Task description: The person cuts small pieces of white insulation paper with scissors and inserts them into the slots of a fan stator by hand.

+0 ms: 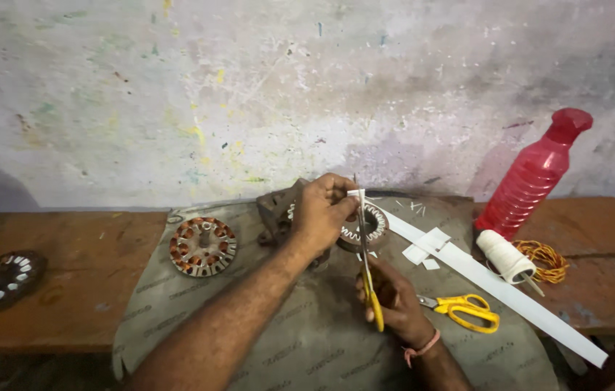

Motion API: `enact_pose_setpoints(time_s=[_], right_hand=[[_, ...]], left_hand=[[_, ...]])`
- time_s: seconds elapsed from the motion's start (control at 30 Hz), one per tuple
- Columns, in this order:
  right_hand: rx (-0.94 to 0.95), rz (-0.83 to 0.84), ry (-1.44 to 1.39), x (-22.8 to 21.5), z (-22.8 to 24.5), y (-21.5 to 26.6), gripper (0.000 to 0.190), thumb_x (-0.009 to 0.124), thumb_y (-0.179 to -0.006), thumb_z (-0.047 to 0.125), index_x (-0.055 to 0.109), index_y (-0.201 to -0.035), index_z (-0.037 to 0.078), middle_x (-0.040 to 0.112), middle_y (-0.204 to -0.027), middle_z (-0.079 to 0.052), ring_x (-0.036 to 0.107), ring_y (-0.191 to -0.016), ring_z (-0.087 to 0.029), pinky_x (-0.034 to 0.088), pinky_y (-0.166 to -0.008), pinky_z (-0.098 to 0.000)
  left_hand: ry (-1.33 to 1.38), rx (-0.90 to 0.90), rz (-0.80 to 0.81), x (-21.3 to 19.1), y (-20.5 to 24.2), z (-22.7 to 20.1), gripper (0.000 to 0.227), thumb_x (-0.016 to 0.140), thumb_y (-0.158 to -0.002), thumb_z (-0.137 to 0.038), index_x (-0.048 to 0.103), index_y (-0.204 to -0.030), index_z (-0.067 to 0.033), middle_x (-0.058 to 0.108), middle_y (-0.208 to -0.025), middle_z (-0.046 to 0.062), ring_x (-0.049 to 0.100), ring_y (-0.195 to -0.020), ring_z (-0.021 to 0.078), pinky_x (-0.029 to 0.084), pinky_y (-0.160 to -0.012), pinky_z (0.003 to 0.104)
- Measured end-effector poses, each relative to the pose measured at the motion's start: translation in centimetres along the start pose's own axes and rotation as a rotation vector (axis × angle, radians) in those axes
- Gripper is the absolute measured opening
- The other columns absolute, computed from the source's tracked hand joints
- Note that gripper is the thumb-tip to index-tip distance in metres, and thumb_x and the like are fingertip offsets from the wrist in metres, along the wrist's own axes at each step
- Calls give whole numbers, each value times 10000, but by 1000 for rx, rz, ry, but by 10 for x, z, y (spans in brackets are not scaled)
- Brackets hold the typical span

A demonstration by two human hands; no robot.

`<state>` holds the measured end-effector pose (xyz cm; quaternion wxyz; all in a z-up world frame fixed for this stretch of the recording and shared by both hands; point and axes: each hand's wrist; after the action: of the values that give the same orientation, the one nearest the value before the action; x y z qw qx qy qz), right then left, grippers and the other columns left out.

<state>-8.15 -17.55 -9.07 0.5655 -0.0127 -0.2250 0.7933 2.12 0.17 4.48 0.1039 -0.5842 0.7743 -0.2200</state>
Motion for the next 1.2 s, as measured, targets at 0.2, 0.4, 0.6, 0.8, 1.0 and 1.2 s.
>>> enact_pose_setpoints(time_s=[0.2,0.4,0.6,0.8,1.0,1.2], right_hand=[[-66,-6,79,3,0,0,941,805,-698,-74,417,-1546,51,631,-1146,-147,639,-944,-214,565,-736,-298],[-45,-18,46,-1,-7,2,929,774,-701,-116,417,-1538,71,630,-1143,-146,643,-933,-208,583,-720,-316],[-16,-46,40,-3,-9,2,877,766,-734,-111,435,-1526,70,636,-1136,-152,652,-912,-200,590,-690,-313],[-63,-9,76,-2,-7,3,898,801,-721,-99,445,-1530,63,646,-1123,-140,650,-896,-186,577,-705,-296],[-62,11,26,-2,-6,3,919,815,-720,-86,434,-1544,60,640,-1114,-132,641,-900,-178,559,-721,-288],[-61,16,35,-5,-7,3,901,802,-739,-81,437,-1550,57,645,-1107,-132,637,-903,-177,545,-746,-286]], left_hand=[[-66,-36,13,-1,5,-1,158,703,-900,55,669,-1052,32,717,-847,68,689,-713,107,598,-637,250],[-118,-74,-23,0,13,-1,154,694,-895,47,665,-1046,36,727,-835,72,707,-710,116,610,-630,257],[-46,-75,11,-1,13,1,138,682,-911,57,655,-1046,43,725,-849,73,699,-720,113,611,-641,256],[-2,-107,13,-2,12,3,147,678,-911,59,652,-1054,36,720,-848,69,693,-714,113,609,-643,253],[-20,-100,6,-6,12,9,140,686,-910,55,653,-1046,39,720,-841,72,692,-699,114,608,-630,255],[29,-58,20,-8,11,15,136,688,-914,58,651,-1044,47,721,-843,79,699,-706,119,614,-638,257]])
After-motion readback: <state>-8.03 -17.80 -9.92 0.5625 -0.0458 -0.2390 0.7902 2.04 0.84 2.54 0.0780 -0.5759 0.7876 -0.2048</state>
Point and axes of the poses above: each hand's wrist, its own y-axis away from the middle knuckle, its own x-axis out of the palm, z = x × y
